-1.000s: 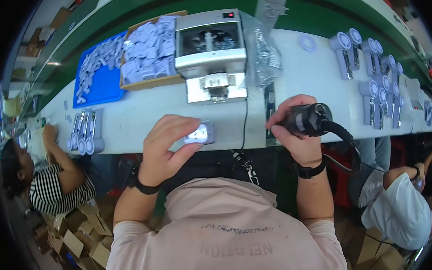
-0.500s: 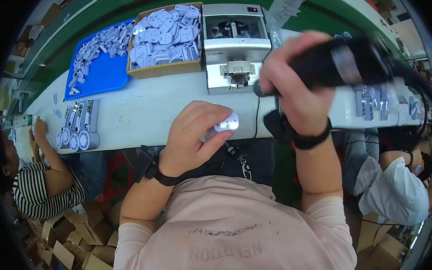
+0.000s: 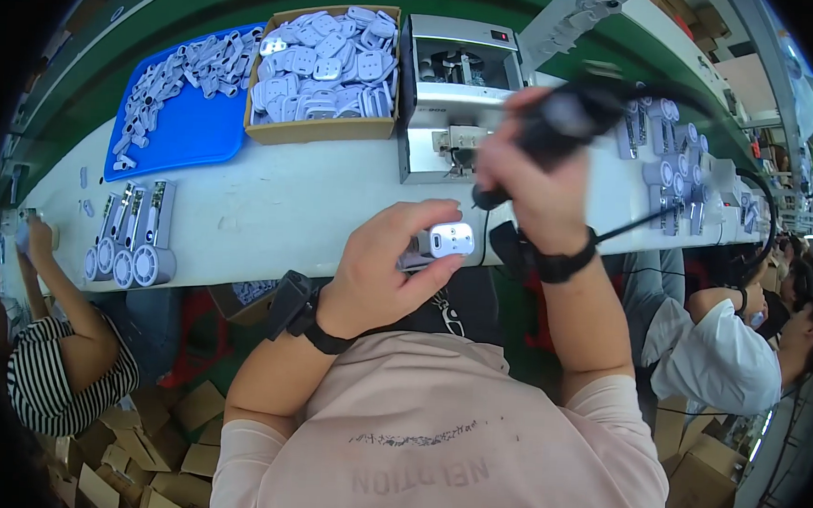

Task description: Use a handheld tool to process and assemble small components on a factory production line.

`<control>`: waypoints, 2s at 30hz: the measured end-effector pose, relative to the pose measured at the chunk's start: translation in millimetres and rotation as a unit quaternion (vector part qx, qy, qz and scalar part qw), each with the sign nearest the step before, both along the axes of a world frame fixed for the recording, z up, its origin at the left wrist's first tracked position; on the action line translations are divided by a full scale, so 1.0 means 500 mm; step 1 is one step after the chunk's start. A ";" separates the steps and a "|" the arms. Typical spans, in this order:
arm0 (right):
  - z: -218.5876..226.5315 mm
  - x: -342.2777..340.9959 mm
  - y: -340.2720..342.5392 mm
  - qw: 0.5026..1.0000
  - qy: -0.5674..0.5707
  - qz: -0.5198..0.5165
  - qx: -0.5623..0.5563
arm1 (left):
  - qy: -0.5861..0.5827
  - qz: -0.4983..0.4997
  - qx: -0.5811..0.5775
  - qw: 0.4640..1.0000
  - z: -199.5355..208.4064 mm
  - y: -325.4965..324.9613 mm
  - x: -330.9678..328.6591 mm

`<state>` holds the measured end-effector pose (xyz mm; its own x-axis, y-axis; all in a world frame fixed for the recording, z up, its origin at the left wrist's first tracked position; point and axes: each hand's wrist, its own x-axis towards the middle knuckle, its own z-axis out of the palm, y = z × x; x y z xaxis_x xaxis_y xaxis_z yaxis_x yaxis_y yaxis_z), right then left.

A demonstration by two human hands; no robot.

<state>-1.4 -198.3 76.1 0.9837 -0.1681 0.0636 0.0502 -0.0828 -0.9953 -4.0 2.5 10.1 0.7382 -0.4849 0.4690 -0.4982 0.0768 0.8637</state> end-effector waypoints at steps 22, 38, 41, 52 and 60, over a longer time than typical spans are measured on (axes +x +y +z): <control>0.114 -0.044 0.033 0.960 -0.252 0.123 0.015 | -0.052 -0.014 -0.013 0.998 -0.002 -0.009 0.014; 0.084 0.000 -0.013 0.956 -0.258 0.058 0.124 | -0.012 -0.036 0.032 0.999 -0.006 0.007 -0.006; 0.002 0.050 -0.010 0.974 -0.217 0.003 0.069 | -0.028 -0.029 0.018 0.999 -0.003 0.006 -0.005; 0.004 -0.007 -0.003 0.997 -0.076 -0.006 0.031 | -0.024 -0.006 -0.006 1.000 -0.004 -0.002 -0.013; 0.133 -0.092 0.035 0.941 -0.293 0.127 0.109 | -0.051 0.001 -0.004 0.999 -0.003 -0.011 -0.006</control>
